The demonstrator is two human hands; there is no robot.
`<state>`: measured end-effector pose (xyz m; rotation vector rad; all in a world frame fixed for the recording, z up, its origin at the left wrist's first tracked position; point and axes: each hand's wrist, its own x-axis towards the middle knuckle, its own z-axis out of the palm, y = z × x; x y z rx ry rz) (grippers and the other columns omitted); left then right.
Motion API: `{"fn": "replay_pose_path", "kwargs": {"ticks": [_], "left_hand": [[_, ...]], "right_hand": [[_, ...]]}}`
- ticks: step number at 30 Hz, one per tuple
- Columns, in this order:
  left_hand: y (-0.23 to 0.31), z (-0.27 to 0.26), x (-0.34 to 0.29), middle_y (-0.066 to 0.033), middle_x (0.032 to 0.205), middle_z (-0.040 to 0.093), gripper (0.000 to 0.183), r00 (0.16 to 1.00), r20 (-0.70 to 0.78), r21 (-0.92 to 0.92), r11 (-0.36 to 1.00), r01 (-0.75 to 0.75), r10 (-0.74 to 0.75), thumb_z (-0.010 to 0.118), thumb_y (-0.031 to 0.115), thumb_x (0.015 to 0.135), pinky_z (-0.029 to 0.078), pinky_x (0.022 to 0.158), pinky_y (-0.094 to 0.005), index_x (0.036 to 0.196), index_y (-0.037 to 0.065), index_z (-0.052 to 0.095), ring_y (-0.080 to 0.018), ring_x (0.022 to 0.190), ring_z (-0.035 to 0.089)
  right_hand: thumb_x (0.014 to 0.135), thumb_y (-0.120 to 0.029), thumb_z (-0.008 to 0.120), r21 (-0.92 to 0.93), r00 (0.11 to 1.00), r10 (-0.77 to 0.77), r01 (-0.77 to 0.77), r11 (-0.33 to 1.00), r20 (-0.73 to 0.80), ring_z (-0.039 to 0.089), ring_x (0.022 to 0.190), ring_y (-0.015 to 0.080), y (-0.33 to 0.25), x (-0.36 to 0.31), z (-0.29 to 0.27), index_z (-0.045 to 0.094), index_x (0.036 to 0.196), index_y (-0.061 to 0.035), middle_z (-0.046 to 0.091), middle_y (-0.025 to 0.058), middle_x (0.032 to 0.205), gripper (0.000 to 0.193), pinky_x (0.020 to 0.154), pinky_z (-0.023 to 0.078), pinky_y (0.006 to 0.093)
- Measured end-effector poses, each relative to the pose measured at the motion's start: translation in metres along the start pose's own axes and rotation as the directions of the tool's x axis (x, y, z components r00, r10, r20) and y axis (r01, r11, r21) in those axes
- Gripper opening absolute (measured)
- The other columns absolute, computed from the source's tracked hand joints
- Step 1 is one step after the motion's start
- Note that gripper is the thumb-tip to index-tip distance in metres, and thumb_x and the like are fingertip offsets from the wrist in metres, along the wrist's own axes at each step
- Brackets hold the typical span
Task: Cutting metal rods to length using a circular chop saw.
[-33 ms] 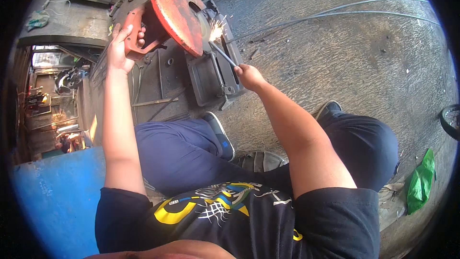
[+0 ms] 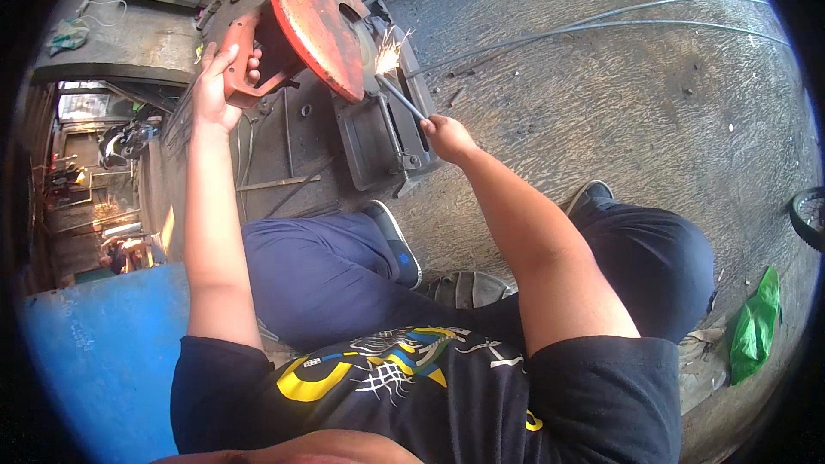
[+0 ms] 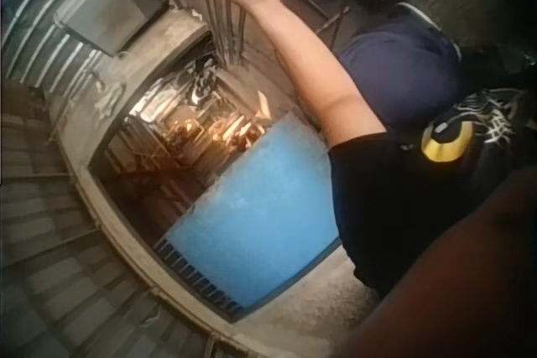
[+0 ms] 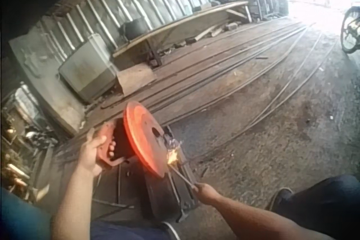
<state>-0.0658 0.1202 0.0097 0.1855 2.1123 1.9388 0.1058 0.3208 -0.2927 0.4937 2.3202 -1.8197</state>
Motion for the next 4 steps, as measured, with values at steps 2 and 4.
{"fn": "replay_pose_path", "kwargs": {"ticks": [2, 4], "left_hand": [[0.0005, -0.0015, -0.0003, -0.0155, 0.099, 0.06, 0.042, 1.0, -0.002, 0.004, 1.0, 0.003, -0.003, 0.06, 0.014, 0.09, 0.051, 0.068, -0.0304, 0.125, 0.004, 0.04, -0.0184, 0.081, 0.06], [0.0007, -0.0017, -0.0002, -0.0156, 0.099, 0.06, 0.043, 1.0, -0.003, 0.008, 1.0, 0.007, -0.007, 0.06, 0.015, 0.09, 0.051, 0.068, -0.0305, 0.126, 0.004, 0.039, -0.0186, 0.081, 0.06]], "right_hand": [[0.095, -0.035, 0.051, -0.033, 1.0, 0.007, -0.007, 0.999, 0.011, 0.06, 0.095, 0.0409, -0.0046, -0.0035, -0.0016, 0.062, 0.103, -0.0022, 0.064, 0.0228, 0.094, 0.036, 0.083, 0.045, 0.0464], [0.094, -0.036, 0.053, -0.06, 0.999, 0.032, -0.03, 0.998, 0.042, 0.06, 0.099, 0.0392, -0.01, -0.0061, -0.0056, 0.062, 0.108, -0.0007, 0.064, 0.0243, 0.099, 0.039, 0.085, 0.046, 0.0452]]}}
